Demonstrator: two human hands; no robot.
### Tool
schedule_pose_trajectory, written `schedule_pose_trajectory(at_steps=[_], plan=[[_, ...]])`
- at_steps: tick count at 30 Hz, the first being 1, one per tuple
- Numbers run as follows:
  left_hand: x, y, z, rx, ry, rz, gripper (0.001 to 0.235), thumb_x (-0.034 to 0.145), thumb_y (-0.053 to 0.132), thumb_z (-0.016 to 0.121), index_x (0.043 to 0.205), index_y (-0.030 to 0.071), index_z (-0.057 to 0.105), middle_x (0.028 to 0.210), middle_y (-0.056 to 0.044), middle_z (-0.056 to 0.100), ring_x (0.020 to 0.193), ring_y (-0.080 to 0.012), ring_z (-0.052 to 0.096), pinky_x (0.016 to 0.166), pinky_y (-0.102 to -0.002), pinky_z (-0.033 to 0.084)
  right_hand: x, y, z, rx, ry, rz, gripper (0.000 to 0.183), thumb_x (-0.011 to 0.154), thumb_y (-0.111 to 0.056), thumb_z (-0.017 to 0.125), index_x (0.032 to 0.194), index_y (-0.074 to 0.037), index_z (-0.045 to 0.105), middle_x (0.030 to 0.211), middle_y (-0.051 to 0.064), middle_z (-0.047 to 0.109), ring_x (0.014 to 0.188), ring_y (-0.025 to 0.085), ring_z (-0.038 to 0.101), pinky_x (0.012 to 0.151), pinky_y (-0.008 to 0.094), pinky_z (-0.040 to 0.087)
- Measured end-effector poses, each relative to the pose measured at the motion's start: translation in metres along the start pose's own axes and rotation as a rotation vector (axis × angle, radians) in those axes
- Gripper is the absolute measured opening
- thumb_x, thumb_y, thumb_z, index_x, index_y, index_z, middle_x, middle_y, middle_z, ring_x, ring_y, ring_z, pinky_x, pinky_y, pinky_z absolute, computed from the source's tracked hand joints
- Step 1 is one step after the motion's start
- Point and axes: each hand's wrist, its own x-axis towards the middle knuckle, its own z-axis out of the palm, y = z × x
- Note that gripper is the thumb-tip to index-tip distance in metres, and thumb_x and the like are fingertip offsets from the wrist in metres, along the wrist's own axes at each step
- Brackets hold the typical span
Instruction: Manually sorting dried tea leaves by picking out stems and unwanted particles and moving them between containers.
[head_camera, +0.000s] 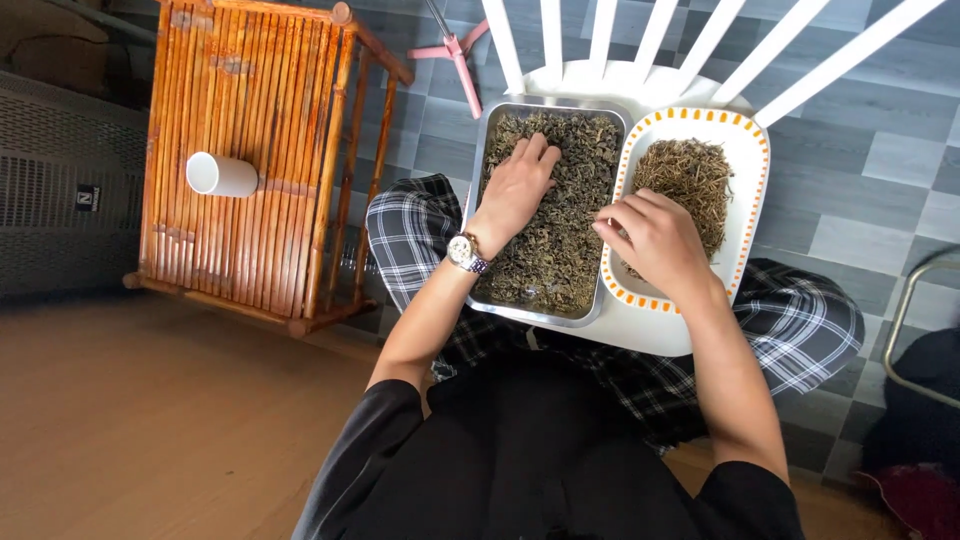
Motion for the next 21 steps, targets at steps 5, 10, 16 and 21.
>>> schedule_pose_trajectory(at_steps=[5,10,16,21], plan=[[-0.009,0.0,0.005,0.021,0.02,0.022,0.022,0.091,0.012,0.075,0.107,0.006,0.062,0.095,-0.007,0.052,0.089,-0.0238,0.065,0.065,-0.034,0.06,0.001,-0.001,0.0,-0.037,0.001,-0.008,0.012,0.1,-0.025,0.07,0.098,-0.013,0.072,0.075,0.002,0.065,0.075,0.019,0.064,0.071,0.032,0.055],[-0.01,0.008,-0.016,-0.015,0.063,0.023,0.012,0.101,0.02,0.064,0.101,0.009,0.068,0.088,-0.004,0.057,0.08,-0.0185,0.067,0.063,-0.029,0.057,-0.003,0.006,0.002,-0.062,0.026,-0.02,0.011,0.1,-0.024,0.071,0.1,-0.013,0.071,0.075,0.003,0.064,0.076,0.02,0.064,0.069,0.033,0.055],[0.033,0.017,-0.009,-0.037,0.193,0.076,0.025,0.099,0.029,0.067,0.112,0.008,0.066,0.095,-0.005,0.055,0.093,-0.0233,0.066,0.07,-0.036,0.06,-0.002,0.003,0.002,-0.078,0.01,0.008,0.011,0.1,-0.023,0.07,0.098,-0.012,0.072,0.075,0.004,0.065,0.076,0.021,0.064,0.071,0.033,0.055],[0.067,0.013,0.038,0.082,0.217,0.146,0.025,0.083,0.017,0.081,0.104,0.009,0.068,0.093,-0.005,0.057,0.091,-0.0233,0.066,0.07,-0.035,0.062,0.002,-0.002,-0.006,-0.053,-0.001,0.04,0.011,0.098,-0.022,0.072,0.097,-0.011,0.072,0.073,0.005,0.065,0.074,0.022,0.065,0.07,0.034,0.056]])
